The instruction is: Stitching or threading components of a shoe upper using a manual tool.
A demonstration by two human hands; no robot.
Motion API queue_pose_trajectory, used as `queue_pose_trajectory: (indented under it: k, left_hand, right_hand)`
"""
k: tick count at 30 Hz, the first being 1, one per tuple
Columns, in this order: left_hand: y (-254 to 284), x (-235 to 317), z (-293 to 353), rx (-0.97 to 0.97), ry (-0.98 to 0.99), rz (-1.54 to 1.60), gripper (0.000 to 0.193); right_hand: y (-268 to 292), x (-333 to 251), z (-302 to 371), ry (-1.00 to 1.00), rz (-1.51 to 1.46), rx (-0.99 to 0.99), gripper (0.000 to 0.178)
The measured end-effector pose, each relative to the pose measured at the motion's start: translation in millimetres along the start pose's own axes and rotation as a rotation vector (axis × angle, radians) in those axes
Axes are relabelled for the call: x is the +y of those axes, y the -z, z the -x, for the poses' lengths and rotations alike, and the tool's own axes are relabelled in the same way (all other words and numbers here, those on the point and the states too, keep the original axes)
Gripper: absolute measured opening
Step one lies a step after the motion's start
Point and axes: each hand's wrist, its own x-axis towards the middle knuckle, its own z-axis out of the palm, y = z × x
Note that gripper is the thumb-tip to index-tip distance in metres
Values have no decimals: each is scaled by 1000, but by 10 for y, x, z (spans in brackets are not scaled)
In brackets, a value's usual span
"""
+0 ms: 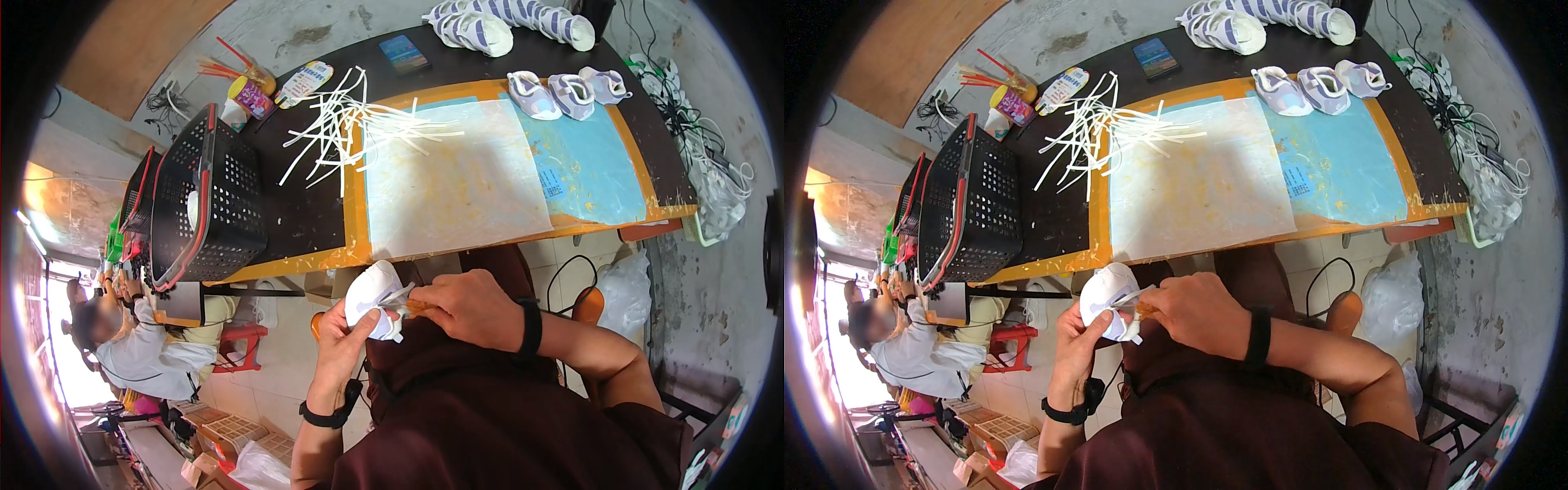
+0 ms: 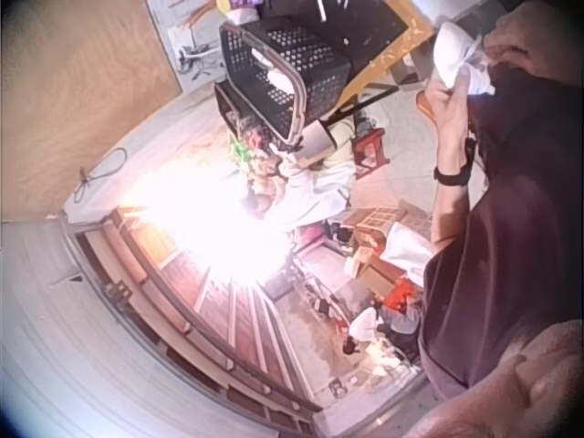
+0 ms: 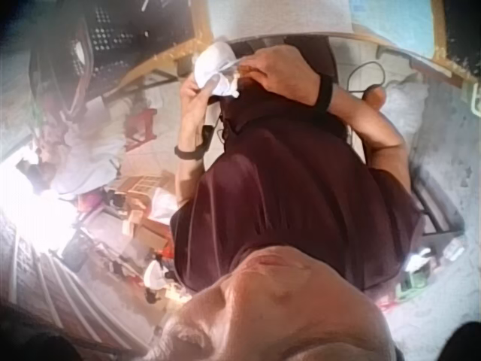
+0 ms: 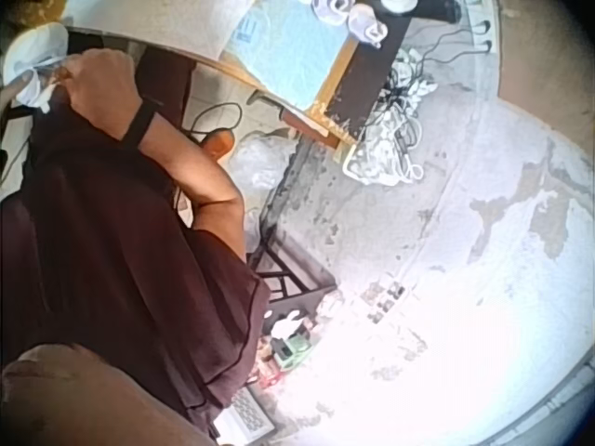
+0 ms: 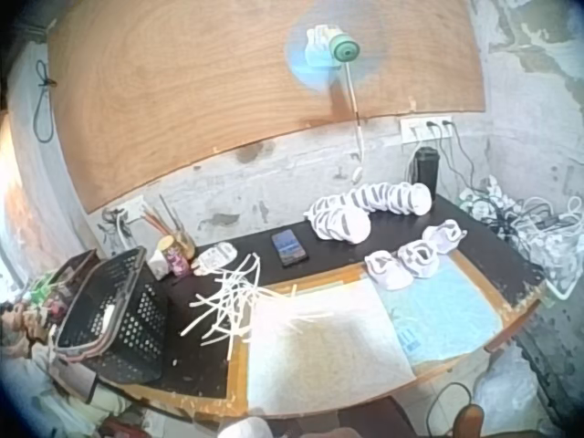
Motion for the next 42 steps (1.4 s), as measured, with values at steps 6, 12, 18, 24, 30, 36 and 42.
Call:
queue_pose_trajectory:
  k: [6,12,18,24,30,36,42]
  left_hand:
    - [-31,42,24,17,-31,-10,25]
    - [-40,99,5,2,-30,21,27]
    - [-32,84,2,1,-26,16,28]
    - [-34,89,13,-2,-32,11,28]
    - [-39,64,-1,20,-22,-5,24]
    - [-72,63,0,17,-55,-20,23]
    - [-144,132,11,76,-185,-311,21]
  right_hand:
    - [4,-48,28,33,234,-2,18]
    - [70,-102,45,35,34,81,18]
    - [42,-78,43,6,55,68,18]
    - [54,-84,42,6,49,69,19]
    - [101,-102,28,-12,88,-9,12]
    - [4,-63,60,102,266,42,21]
    - [-25,-147,37,121,375,72,27]
